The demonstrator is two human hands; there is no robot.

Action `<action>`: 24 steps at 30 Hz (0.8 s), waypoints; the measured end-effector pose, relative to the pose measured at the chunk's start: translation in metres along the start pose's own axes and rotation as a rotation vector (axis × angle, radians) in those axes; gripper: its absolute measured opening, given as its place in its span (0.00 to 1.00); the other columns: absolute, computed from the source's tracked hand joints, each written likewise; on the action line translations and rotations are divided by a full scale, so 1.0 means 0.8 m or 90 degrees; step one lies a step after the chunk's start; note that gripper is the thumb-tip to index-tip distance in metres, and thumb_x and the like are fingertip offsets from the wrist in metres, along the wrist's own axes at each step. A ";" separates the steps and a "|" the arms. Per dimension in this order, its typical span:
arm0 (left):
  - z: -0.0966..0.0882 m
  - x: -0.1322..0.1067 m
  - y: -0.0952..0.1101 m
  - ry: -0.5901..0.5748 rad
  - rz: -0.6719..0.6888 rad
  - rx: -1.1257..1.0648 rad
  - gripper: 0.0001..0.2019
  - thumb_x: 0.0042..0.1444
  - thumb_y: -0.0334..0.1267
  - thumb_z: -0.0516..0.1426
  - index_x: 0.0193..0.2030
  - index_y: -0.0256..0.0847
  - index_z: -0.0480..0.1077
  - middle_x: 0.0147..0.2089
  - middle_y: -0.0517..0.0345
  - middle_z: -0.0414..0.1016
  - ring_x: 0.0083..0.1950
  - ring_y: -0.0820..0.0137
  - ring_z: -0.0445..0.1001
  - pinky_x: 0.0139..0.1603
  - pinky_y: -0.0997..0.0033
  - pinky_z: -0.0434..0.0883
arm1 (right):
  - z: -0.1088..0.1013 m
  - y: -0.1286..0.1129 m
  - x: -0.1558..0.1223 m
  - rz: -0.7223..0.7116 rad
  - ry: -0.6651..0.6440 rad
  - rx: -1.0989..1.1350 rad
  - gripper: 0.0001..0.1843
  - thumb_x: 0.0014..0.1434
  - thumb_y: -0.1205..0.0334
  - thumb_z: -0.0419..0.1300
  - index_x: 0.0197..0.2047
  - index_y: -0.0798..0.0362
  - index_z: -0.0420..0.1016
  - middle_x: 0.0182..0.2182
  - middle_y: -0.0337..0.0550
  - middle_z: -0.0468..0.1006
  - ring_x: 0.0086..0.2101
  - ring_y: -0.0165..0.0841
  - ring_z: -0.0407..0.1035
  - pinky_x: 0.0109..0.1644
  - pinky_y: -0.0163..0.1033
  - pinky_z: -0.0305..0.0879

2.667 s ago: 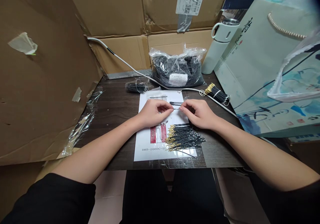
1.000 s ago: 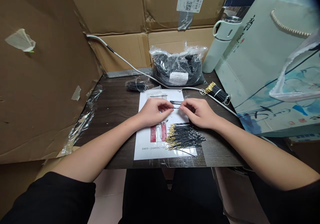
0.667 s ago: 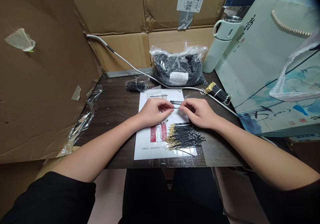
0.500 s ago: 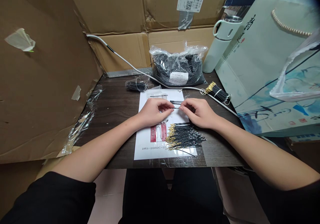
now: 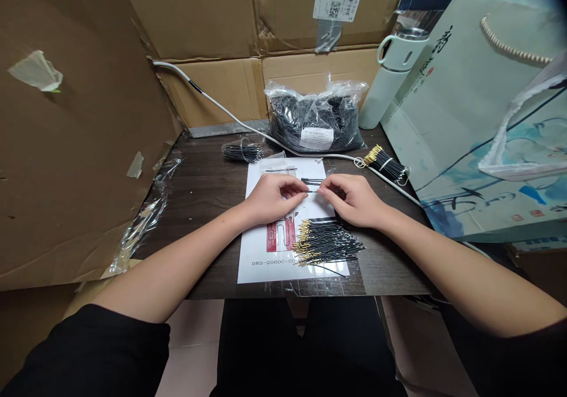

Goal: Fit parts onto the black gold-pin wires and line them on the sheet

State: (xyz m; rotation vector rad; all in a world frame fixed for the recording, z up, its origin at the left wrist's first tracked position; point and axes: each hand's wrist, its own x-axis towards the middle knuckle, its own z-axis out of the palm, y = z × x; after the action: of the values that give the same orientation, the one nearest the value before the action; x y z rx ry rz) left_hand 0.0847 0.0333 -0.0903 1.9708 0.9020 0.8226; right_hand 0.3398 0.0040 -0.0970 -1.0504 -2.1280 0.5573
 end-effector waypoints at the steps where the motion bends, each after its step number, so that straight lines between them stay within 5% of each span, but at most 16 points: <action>1: 0.000 0.000 0.000 0.000 0.000 -0.001 0.07 0.63 0.36 0.67 0.44 0.36 0.85 0.41 0.51 0.87 0.39 0.70 0.82 0.44 0.68 0.79 | 0.000 0.000 0.000 0.000 0.000 0.000 0.13 0.76 0.56 0.60 0.40 0.53 0.77 0.33 0.41 0.80 0.33 0.34 0.72 0.41 0.41 0.65; 13: -0.002 0.000 0.000 0.003 -0.010 0.002 0.11 0.60 0.39 0.67 0.45 0.35 0.84 0.41 0.49 0.86 0.37 0.70 0.81 0.42 0.68 0.80 | 0.000 0.000 0.001 -0.007 0.008 -0.004 0.13 0.76 0.56 0.60 0.40 0.52 0.77 0.33 0.41 0.79 0.33 0.34 0.71 0.41 0.42 0.65; 19: -0.020 0.000 0.014 0.060 0.027 0.182 0.06 0.52 0.31 0.64 0.36 0.37 0.82 0.31 0.57 0.82 0.29 0.71 0.74 0.35 0.68 0.72 | 0.003 0.013 0.006 -0.051 0.060 -0.079 0.07 0.74 0.59 0.61 0.41 0.50 0.75 0.36 0.46 0.77 0.39 0.40 0.70 0.46 0.47 0.66; 24: -0.036 0.005 0.014 0.001 0.005 0.276 0.03 0.48 0.30 0.62 0.29 0.39 0.79 0.28 0.59 0.79 0.30 0.70 0.74 0.35 0.68 0.68 | 0.013 0.026 0.015 -0.074 0.072 -0.130 0.06 0.73 0.59 0.63 0.42 0.50 0.77 0.39 0.48 0.77 0.43 0.44 0.69 0.51 0.51 0.67</action>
State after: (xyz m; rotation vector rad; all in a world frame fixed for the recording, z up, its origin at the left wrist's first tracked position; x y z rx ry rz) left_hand 0.0671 0.0430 -0.0660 2.3432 1.1479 0.6711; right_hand 0.3376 0.0249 -0.1121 -1.0325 -2.1625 0.2237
